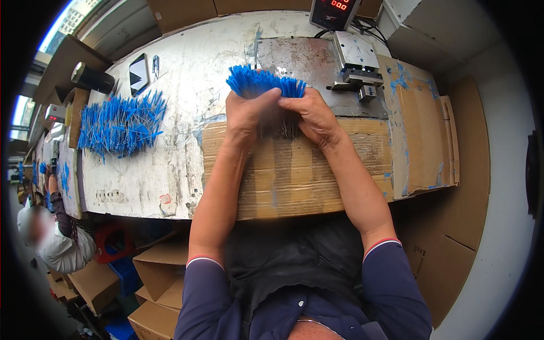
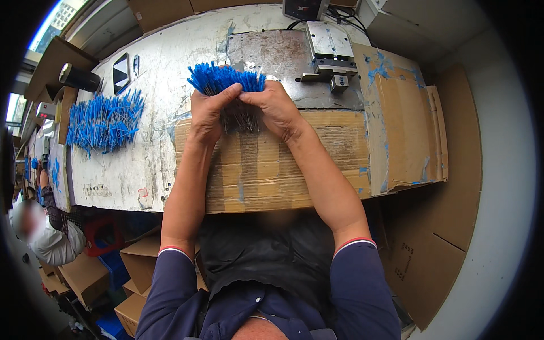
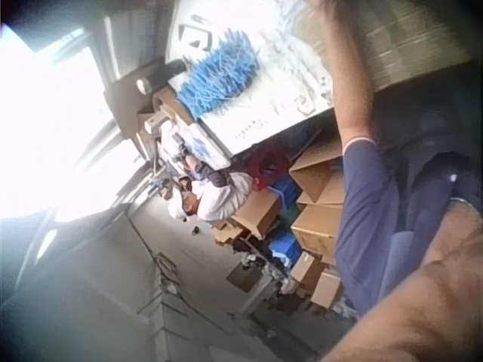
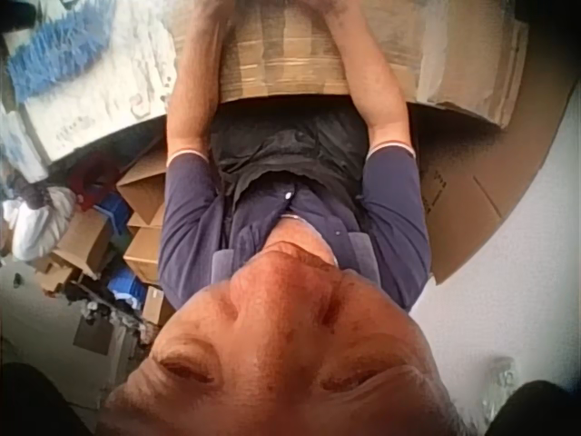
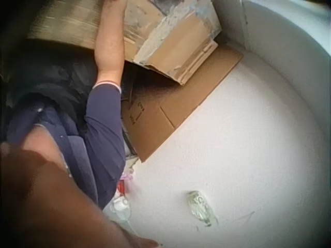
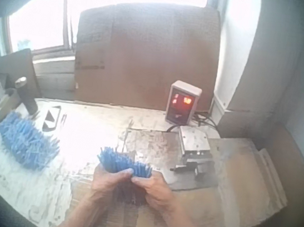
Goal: The person is sorting and organizing blue plastic components on a workbench.
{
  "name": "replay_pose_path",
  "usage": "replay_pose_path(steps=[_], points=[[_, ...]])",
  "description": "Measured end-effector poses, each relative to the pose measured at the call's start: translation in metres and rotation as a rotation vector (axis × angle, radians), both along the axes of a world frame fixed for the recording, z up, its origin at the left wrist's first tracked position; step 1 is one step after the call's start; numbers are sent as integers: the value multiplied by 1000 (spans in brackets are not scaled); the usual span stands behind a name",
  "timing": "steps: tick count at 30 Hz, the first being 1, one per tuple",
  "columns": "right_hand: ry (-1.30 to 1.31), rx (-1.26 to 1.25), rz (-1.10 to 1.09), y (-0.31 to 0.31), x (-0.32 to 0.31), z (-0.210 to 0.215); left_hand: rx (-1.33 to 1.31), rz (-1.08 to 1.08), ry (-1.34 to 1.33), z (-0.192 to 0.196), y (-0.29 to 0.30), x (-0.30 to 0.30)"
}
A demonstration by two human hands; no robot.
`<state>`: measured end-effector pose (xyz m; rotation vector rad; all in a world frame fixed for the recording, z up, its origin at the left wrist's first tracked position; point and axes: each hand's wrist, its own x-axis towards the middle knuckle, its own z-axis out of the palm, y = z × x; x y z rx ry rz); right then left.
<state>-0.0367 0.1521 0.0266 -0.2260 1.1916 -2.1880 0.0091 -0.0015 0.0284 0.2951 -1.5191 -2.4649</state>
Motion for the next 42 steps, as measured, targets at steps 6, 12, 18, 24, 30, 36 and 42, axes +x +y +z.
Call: replay_pose_path(steps=[6,12,18,24,30,36,42], points=[[-53,-57,42,2,-1,4,121,7,-6,-3,-8,-2],[-7,-266,61,6,1,-5,139,-34,32,-8,-15,-4],[-2,-325,80,5,-1,-3,146,-21,55,-4,-13,-3],[-78,-164,73,1,-1,1,125,-4,37,-8,-16,-2],[-95,-131,52,-1,-1,0,139,-16,38,-2,-12,-1],[-49,-68,28,0,-1,-6,-29,-42,37,2,-3,1],[-14,-45,59,1,1,1,14,-67,2,5,-5,1]])
